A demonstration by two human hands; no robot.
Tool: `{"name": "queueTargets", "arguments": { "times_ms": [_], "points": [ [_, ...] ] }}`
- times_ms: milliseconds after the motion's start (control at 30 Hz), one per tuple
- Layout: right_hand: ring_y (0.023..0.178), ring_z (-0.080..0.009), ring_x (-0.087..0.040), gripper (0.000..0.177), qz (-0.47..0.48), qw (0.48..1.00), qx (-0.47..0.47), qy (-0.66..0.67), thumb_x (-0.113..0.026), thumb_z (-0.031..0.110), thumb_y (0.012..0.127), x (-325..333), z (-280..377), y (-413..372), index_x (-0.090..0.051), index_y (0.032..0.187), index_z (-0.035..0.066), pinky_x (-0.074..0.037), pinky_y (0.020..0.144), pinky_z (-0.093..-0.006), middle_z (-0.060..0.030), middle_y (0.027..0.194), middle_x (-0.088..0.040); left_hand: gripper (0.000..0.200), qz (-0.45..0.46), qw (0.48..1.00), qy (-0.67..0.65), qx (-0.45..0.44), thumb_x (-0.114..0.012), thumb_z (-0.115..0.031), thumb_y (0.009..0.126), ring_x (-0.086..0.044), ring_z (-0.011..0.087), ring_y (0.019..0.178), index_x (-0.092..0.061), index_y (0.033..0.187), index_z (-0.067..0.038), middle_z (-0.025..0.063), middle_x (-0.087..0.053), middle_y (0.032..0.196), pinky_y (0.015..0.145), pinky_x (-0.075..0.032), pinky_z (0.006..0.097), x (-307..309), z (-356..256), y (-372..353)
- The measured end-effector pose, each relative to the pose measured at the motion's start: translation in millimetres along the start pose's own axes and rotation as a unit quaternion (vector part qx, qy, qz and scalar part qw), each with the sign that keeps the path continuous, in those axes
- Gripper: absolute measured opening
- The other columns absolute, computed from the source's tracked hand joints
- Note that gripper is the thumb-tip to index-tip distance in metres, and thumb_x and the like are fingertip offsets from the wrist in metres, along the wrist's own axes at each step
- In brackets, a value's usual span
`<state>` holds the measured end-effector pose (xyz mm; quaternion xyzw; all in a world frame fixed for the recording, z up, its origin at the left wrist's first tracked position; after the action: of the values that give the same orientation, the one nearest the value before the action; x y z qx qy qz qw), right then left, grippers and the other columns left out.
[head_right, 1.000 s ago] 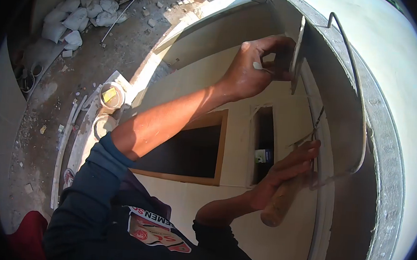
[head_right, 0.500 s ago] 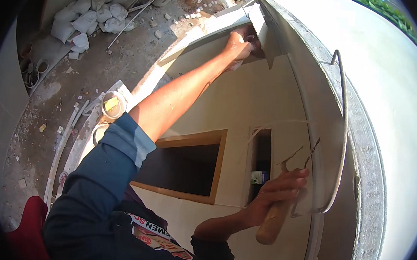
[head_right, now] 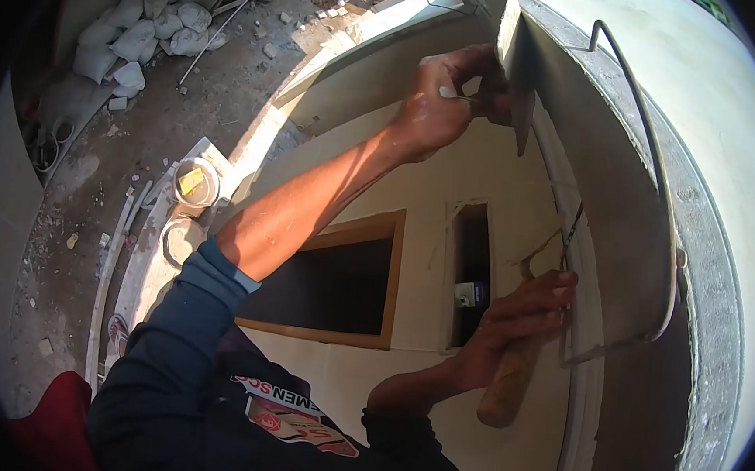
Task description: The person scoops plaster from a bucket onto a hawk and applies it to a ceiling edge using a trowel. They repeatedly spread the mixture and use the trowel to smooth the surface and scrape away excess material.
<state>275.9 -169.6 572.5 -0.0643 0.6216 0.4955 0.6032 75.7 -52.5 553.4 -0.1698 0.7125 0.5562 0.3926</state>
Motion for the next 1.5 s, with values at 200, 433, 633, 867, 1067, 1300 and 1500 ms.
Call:
{"name": "queueTargets", "arguments": {
  "times_ms": [200, 433, 633, 867, 1067, 1300, 1500],
  "points": [
    [0.131, -0.0314, -0.041, 0.050, 0.004, 1.000, 0.000, 0.031, -0.057, 0.016, 0.093, -2, 1, 3, -0.039, 0.136, 0.000, -0.040, 0.110, -0.0402, -0.0154, 0.143, -0.041, 0.048, 0.089, 0.996, -0.021, 0.005, -0.045, 0.013, 0.074, -0.058, 0.0207, 0.103, -0.057, 0.119, 0.003, 0.0072, -0.056, 0.110, 0.087, -0.058, 0.0331, -46, -77, -55],
    [0.136, -0.0316, -0.035, 0.053, -0.070, 0.996, 0.010, -0.060, -0.057, 0.017, 0.094, 35, 24, -10, -0.034, 0.139, -0.001, -0.040, 0.109, -0.0463, -0.0161, 0.143, -0.039, 0.057, 0.039, 0.995, -0.083, 0.029, -0.040, 0.015, 0.073, -0.059, 0.0183, 0.102, -0.052, 0.126, 0.000, 0.0089, -0.058, 0.113, 0.083, -0.054, 0.0301, 13, -85, -109],
    [0.108, -0.0268, -0.056, 0.029, -0.267, 0.913, -0.087, -0.297, -0.041, 0.031, 0.102, 138, 23, -64, -0.049, 0.100, 0.003, -0.043, 0.104, -0.0473, -0.0162, 0.111, -0.053, 0.052, -0.188, 0.964, -0.066, 0.178, -0.040, 0.010, 0.080, -0.055, 0.0191, 0.113, -0.043, 0.131, 0.001, 0.0121, -0.055, 0.120, 0.096, -0.048, 0.0347, 149, -103, -185],
    [0.052, -0.0098, -0.049, 0.024, -0.357, 0.553, -0.290, -0.695, -0.044, 0.026, 0.101, 238, 6, -184, -0.052, 0.094, 0.005, -0.042, 0.049, -0.0264, -0.0034, 0.067, -0.051, 0.059, -0.280, 0.919, -0.016, 0.277, -0.031, 0.008, 0.080, -0.051, 0.0239, 0.122, -0.035, 0.139, 0.000, 0.0155, -0.049, 0.132, 0.106, -0.041, 0.0418, 197, -126, -246],
    [0.049, -0.0145, -0.045, 0.018, 0.005, 0.375, -0.214, -0.902, -0.059, 0.013, 0.091, 178, -33, -132, -0.052, 0.080, 0.001, -0.037, 0.044, -0.0288, -0.0068, 0.064, -0.048, 0.061, -0.307, 0.892, -0.004, 0.332, -0.028, 0.009, 0.080, -0.051, 0.0230, 0.121, -0.035, 0.139, -0.001, 0.0150, -0.049, 0.132, 0.105, -0.041, 0.0402, 206, -120, -269],
    [0.049, -0.0216, -0.049, 0.014, 0.190, 0.246, -0.151, -0.938, -0.066, 0.005, 0.082, 168, -40, -107, -0.055, 0.076, -0.001, -0.039, 0.044, -0.0321, -0.0110, 0.065, -0.048, 0.045, -0.264, 0.882, -0.081, 0.383, -0.040, 0.003, 0.088, -0.058, 0.0197, 0.114, -0.043, 0.133, 0.001, 0.0122, -0.057, 0.124, 0.099, -0.046, 0.0353, 172, -114, -277],
    [0.053, -0.0174, -0.052, 0.010, 0.125, 0.226, -0.069, -0.964, -0.063, 0.003, 0.085, 162, -23, -81, -0.060, 0.089, -0.006, -0.041, 0.047, -0.0300, -0.0115, 0.070, -0.056, 0.053, -0.042, 0.916, -0.178, 0.358, -0.053, 0.000, 0.085, -0.050, 0.0186, 0.123, -0.040, 0.137, 0.002, 0.0124, -0.052, 0.130, 0.106, -0.040, 0.0358, 138, -122, -278]
  ]
}}
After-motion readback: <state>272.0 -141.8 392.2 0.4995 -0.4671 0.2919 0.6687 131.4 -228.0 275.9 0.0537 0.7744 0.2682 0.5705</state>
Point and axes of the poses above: each hand's wrist, its own y-axis towards the middle knuckle, its own x-axis out of the back of the hand, z = x × y, the point moved 10 cm from there along y, towards the middle knuckle
